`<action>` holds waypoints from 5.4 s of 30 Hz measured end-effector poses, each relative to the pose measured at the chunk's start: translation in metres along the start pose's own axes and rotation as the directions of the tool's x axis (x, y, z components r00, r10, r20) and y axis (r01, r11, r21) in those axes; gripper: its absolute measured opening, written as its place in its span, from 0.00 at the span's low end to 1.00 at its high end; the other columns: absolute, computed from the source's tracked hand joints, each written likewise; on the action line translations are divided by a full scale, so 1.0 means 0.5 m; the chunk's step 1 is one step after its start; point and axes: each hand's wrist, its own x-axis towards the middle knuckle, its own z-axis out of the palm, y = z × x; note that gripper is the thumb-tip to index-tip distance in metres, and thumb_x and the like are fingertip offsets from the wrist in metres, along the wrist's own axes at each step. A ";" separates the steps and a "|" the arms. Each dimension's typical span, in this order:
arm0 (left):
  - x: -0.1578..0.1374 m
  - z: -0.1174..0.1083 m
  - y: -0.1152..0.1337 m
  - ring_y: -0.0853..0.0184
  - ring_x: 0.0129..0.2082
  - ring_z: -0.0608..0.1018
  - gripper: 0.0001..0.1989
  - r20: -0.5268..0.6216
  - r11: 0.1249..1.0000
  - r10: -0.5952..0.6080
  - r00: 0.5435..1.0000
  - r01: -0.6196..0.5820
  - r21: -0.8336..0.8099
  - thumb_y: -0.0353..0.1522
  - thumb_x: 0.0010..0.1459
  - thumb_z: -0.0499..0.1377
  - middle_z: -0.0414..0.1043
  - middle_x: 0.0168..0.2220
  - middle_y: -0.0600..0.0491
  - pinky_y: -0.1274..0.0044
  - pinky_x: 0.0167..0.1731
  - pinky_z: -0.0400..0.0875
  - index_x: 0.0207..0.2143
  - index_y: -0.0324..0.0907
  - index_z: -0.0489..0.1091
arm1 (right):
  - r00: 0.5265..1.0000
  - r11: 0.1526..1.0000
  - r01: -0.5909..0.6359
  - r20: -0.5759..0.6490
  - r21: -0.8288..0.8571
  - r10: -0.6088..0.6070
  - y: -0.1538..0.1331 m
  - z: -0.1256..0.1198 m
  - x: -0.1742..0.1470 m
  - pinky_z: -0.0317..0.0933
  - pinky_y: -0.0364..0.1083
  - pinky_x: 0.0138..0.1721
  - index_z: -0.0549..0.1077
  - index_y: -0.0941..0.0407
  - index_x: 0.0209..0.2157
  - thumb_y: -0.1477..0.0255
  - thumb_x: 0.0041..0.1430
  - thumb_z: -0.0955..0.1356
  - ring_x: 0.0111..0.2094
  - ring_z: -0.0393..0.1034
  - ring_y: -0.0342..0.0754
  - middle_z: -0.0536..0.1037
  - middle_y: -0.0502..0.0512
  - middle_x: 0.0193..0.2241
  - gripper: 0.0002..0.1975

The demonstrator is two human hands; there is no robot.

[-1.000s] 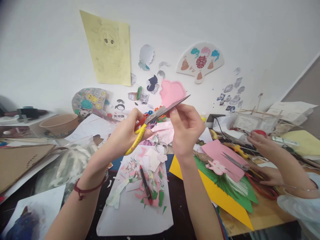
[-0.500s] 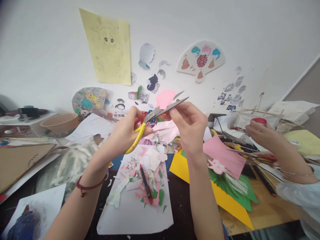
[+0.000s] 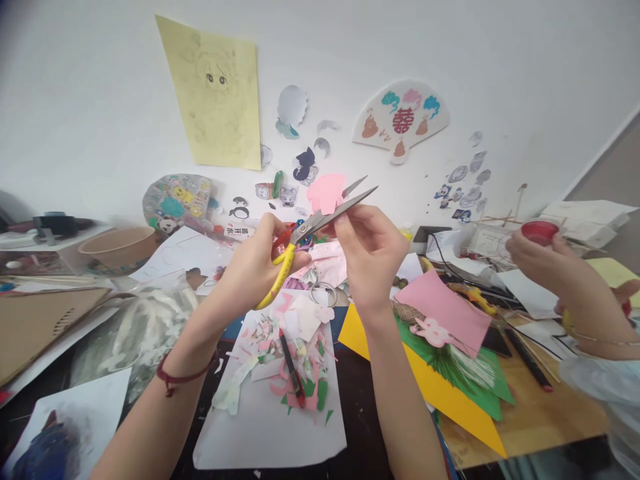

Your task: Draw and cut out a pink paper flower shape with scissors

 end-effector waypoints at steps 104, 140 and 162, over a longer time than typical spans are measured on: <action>-0.013 -0.044 -0.012 0.67 0.30 0.72 0.23 0.056 0.992 0.121 0.991 -0.123 0.033 0.47 0.53 0.63 0.75 0.41 0.54 0.75 0.30 0.60 0.39 0.47 0.54 | 0.974 0.998 -0.002 0.226 0.065 -0.013 -0.075 -0.042 0.022 0.68 0.45 0.28 0.79 0.54 0.31 0.82 0.54 0.71 0.26 0.70 0.41 0.76 0.47 0.27 0.08; -0.010 -0.038 -0.014 0.72 0.20 0.59 0.22 0.009 0.983 0.173 0.985 -0.173 0.064 0.47 0.55 0.62 0.59 0.23 0.63 0.77 0.24 0.53 0.34 0.46 0.53 | 0.991 0.997 0.049 0.131 -0.067 -0.040 -0.059 -0.043 0.019 0.71 0.45 0.28 0.78 0.51 0.32 0.73 0.56 0.72 0.26 0.70 0.42 0.76 0.47 0.26 0.02; -0.011 -0.035 -0.008 0.73 0.21 0.60 0.24 -0.010 0.987 0.157 0.988 -0.156 0.041 0.47 0.54 0.64 0.61 0.25 0.62 0.78 0.25 0.53 0.35 0.46 0.52 | 0.997 0.997 0.081 0.018 0.016 -0.081 -0.034 -0.022 0.011 0.70 0.45 0.25 0.78 0.50 0.32 0.71 0.56 0.73 0.25 0.69 0.41 0.75 0.47 0.26 0.02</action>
